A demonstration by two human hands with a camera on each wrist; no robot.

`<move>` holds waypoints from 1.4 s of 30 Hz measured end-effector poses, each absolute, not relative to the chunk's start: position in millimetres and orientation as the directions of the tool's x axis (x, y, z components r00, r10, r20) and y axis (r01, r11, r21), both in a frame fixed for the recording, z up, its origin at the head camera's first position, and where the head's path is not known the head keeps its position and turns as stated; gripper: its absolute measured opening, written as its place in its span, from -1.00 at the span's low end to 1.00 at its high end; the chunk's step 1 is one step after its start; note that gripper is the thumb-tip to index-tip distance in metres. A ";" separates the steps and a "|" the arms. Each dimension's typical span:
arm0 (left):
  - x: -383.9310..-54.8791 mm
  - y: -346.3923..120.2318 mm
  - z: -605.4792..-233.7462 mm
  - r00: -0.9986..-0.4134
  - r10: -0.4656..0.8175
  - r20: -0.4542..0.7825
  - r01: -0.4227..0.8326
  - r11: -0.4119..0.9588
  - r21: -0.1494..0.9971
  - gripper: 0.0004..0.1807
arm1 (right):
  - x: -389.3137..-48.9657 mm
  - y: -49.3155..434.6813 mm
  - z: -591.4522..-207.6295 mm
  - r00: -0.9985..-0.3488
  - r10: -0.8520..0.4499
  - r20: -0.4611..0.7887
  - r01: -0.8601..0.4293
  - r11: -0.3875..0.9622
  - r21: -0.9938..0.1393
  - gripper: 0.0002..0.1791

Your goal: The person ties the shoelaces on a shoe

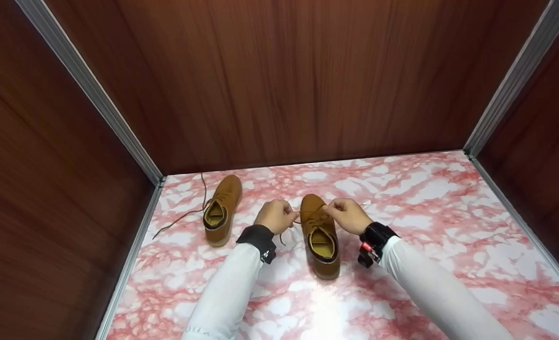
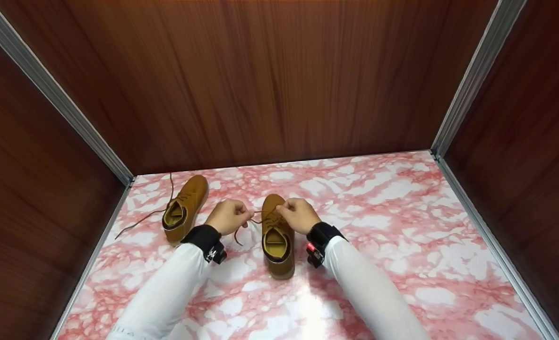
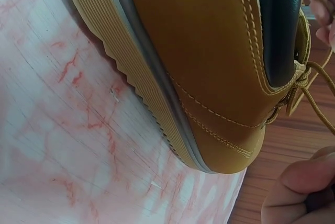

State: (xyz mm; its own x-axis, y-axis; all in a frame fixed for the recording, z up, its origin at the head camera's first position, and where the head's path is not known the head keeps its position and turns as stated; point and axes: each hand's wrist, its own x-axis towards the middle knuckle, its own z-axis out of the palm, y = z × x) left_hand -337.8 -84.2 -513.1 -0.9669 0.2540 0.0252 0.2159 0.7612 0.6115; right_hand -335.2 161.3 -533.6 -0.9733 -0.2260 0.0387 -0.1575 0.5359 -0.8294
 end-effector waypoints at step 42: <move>-318.6 -69.1 -522.3 -0.878 0.395 -0.271 -0.062 0.469 0.881 -0.68 | -338.2 172.2 -526.3 -0.970 -0.238 0.044 -0.176 0.570 -0.803 -0.67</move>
